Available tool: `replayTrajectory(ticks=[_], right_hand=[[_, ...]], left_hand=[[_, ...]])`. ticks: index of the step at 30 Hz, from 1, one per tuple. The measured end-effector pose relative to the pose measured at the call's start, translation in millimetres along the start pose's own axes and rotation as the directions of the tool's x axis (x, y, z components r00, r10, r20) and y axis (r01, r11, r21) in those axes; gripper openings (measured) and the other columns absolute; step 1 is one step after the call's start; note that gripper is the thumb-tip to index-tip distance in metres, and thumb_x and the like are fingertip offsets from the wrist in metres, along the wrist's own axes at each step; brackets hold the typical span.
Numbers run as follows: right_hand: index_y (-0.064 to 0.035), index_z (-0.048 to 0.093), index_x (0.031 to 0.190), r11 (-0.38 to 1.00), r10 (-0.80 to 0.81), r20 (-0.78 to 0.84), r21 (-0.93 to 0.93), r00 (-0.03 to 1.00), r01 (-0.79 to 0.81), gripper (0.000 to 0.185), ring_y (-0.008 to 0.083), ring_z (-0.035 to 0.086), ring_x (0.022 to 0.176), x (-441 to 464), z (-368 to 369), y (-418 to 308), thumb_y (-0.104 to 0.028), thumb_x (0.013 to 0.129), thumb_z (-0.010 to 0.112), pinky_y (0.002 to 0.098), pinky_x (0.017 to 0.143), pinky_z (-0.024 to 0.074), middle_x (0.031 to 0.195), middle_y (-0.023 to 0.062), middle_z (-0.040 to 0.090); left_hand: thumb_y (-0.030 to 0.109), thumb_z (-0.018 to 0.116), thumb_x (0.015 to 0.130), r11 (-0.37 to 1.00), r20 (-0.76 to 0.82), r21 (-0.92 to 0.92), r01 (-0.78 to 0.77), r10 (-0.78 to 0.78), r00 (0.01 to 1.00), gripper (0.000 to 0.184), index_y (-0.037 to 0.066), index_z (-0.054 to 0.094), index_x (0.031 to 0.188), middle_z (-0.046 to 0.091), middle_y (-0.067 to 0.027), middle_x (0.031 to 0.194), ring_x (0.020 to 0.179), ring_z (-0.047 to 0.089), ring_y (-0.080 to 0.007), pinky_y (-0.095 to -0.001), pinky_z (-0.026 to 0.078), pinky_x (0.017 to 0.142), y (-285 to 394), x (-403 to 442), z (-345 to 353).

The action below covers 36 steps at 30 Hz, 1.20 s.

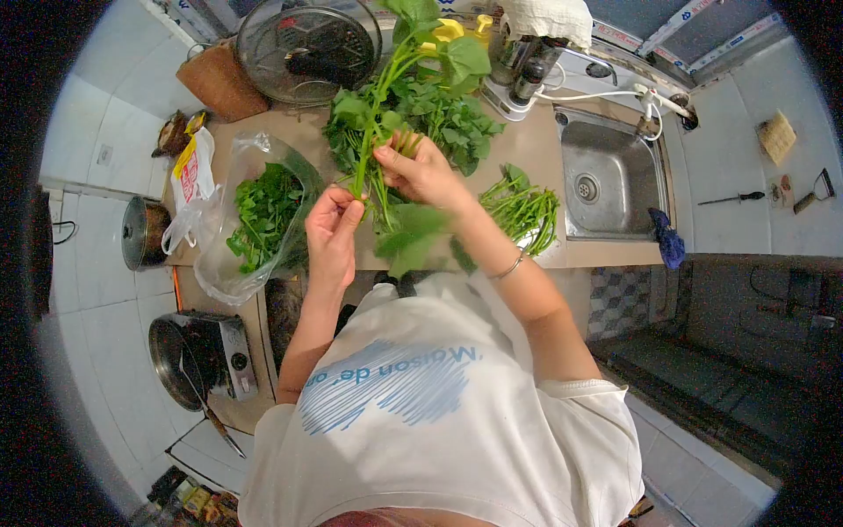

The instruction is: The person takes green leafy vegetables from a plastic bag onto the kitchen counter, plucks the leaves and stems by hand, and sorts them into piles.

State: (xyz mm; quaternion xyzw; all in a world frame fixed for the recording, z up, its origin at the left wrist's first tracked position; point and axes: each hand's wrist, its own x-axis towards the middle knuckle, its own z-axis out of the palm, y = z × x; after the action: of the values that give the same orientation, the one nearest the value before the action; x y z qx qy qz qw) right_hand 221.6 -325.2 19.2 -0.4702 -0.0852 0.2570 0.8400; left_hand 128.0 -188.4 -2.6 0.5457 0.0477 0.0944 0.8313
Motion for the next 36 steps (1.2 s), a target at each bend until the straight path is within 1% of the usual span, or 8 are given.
replayTrajectory(ticks=[6, 11, 14, 19, 21, 26, 28, 36], right_hand=[[-0.0067, 0.052, 0.091, 0.963, -0.049, 0.138, 0.271, 0.989, 0.009, 0.012, 0.0067, 0.036, 0.059, 7, -20, 5, -0.015, 0.090, 0.060, 0.0205, 0.052, 0.0284, 0.071, -0.0038, 0.043], [-0.0054, 0.053, 0.099, 0.874, -0.107, -0.181, 0.452, 0.978, 0.179, 0.013, 0.0093, 0.046, 0.065, 6, -86, -9, -0.015, 0.091, 0.056, 0.0214, 0.056, 0.0403, 0.078, -0.0005, 0.051], [-0.0057, 0.055, 0.101, 0.895, -0.193, -0.539, 0.245, 0.820, 0.372, 0.021, 0.0142, 0.054, 0.072, -7, -85, -42, -0.022, 0.089, 0.060, 0.0261, 0.063, 0.0488, 0.090, 0.0036, 0.059], [-0.0021, 0.055, 0.096, 0.845, -0.447, -0.405, 0.100, 0.798, 0.525, 0.022, 0.0175, 0.055, 0.076, -26, -186, -68, -0.024, 0.093, 0.054, 0.0281, 0.068, 0.0456, 0.087, 0.0073, 0.057], [-0.0024, 0.053, 0.098, 0.738, -0.623, -0.646, -0.299, 0.441, 0.605, 0.022, 0.0187, 0.056, 0.074, -28, -152, -92, -0.023, 0.098, 0.046, 0.0289, 0.065, 0.0467, 0.083, 0.0092, 0.057], [-0.0024, 0.056, 0.094, 0.414, -0.910, -0.338, -0.716, 0.239, 0.562, 0.017, 0.0168, 0.061, 0.069, -51, -81, -110, -0.016, 0.097, 0.047, 0.0284, 0.060, 0.0504, 0.086, 0.0089, 0.060], [-0.0046, 0.058, 0.090, -0.191, -0.903, 0.232, -0.971, 0.362, 0.145, 0.004, 0.0141, 0.059, 0.061, -57, -36, -109, -0.005, 0.088, 0.055, 0.0280, 0.054, 0.0501, 0.087, 0.0076, 0.061], [-0.0136, 0.058, 0.091, -0.678, -0.468, 0.674, -0.688, 0.571, 0.257, 0.026, 0.0140, 0.057, 0.072, -19, -22, -92, -0.005, 0.066, 0.062, 0.0257, 0.052, 0.0489, 0.098, -0.0015, 0.059]], left_hand=[[0.003, 0.062, 0.085, 0.963, 0.015, 0.240, -0.125, 0.125, 0.992, 0.007, 0.001, 0.055, 0.088, 0.050, 0.0001, 0.082, 0.078, 0.047, -0.0077, -0.0201, 0.038, 0.072, 5, 0, 2], [-0.001, 0.063, 0.082, 0.780, 0.088, 0.551, -0.296, 0.299, 0.950, 0.009, -0.003, 0.054, 0.085, 0.047, -0.0038, 0.082, 0.076, 0.047, -0.0111, -0.0222, 0.039, 0.071, 9, -3, 0], [-0.005, 0.063, 0.077, 0.661, 0.111, 0.653, -0.370, 0.400, 0.910, 0.009, -0.002, 0.058, 0.084, 0.051, -0.0087, 0.075, 0.065, 0.053, -0.0184, -0.0265, 0.042, 0.060, 14, -7, 5], [-0.006, 0.063, 0.075, 0.539, 0.162, 0.724, -0.432, 0.476, 0.865, 0.011, -0.002, 0.058, 0.084, 0.051, -0.0109, 0.075, 0.064, 0.054, -0.0232, -0.0305, 0.043, 0.058, 14, -9, 3], [-0.006, 0.064, 0.075, 0.518, 0.169, 0.734, -0.438, 0.486, 0.858, 0.011, -0.002, 0.058, 0.084, 0.051, -0.0110, 0.075, 0.064, 0.053, -0.0236, -0.0311, 0.042, 0.058, 14, -8, 0], [-0.005, 0.064, 0.075, 0.498, 0.174, 0.745, -0.444, 0.497, 0.850, 0.012, -0.001, 0.059, 0.084, 0.051, -0.0108, 0.075, 0.064, 0.052, -0.0246, -0.0325, 0.041, 0.057, 13, -8, 1], [-0.003, 0.065, 0.077, 0.452, 0.208, 0.759, -0.469, 0.514, 0.832, 0.011, -0.002, 0.058, 0.085, 0.051, -0.0104, 0.074, 0.062, 0.053, -0.0212, -0.0292, 0.044, 0.056, 13, -7, 1], [-0.006, 0.063, 0.075, 0.477, 0.220, 0.743, -0.469, 0.488, 0.845, 0.012, -0.002, 0.057, 0.083, 0.051, -0.0103, 0.075, 0.063, 0.052, -0.0209, -0.0291, 0.042, 0.057, 16, -10, 2]])
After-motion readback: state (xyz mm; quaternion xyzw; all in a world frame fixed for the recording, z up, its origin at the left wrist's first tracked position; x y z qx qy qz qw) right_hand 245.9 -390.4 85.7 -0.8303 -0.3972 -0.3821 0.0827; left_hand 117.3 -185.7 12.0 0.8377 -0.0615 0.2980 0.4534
